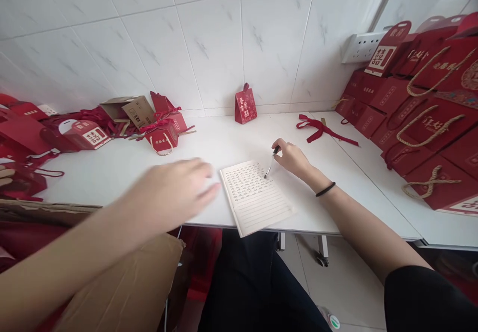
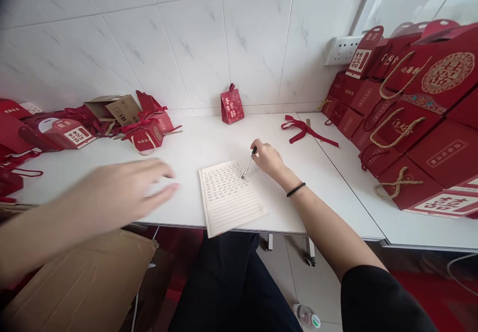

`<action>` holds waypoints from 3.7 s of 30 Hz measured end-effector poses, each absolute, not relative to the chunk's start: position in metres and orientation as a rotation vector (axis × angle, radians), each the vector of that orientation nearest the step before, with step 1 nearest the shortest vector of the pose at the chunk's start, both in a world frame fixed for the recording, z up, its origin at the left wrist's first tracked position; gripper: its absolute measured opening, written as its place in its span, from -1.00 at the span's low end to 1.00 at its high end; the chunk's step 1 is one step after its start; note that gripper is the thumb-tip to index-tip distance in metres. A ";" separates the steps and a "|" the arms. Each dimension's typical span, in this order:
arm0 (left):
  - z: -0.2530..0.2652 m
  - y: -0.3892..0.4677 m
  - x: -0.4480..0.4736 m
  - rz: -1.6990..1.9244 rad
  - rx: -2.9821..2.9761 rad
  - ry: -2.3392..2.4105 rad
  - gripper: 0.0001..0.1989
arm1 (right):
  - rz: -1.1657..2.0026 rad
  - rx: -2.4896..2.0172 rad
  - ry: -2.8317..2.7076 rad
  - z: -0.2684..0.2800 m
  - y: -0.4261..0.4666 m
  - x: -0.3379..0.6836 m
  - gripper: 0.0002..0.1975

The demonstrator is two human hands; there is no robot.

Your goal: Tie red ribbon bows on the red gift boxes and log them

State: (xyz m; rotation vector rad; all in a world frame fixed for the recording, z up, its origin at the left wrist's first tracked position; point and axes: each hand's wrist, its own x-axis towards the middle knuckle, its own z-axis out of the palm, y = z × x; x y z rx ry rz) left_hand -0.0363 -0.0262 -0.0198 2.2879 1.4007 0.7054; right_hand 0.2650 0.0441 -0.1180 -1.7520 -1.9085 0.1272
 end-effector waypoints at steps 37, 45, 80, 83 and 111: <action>-0.074 0.018 0.018 -0.665 2.430 1.041 -0.07 | 0.655 -1.490 -1.539 -0.138 -0.026 0.222 -0.73; -0.076 0.019 0.018 -0.656 2.432 1.039 -0.06 | 0.636 -1.480 -1.578 -0.140 -0.025 0.224 -0.73; -0.073 0.017 0.017 -0.617 2.402 1.049 -0.06 | 0.657 -1.512 -1.507 -0.139 -0.025 0.221 -0.76; -0.074 0.017 0.017 -0.596 2.404 1.045 -0.07 | 0.762 -1.446 -1.422 -0.139 -0.024 0.223 -0.75; -0.093 0.017 0.004 -0.356 2.476 1.023 0.02 | 0.251 -1.562 -1.749 -0.134 0.141 0.241 -0.89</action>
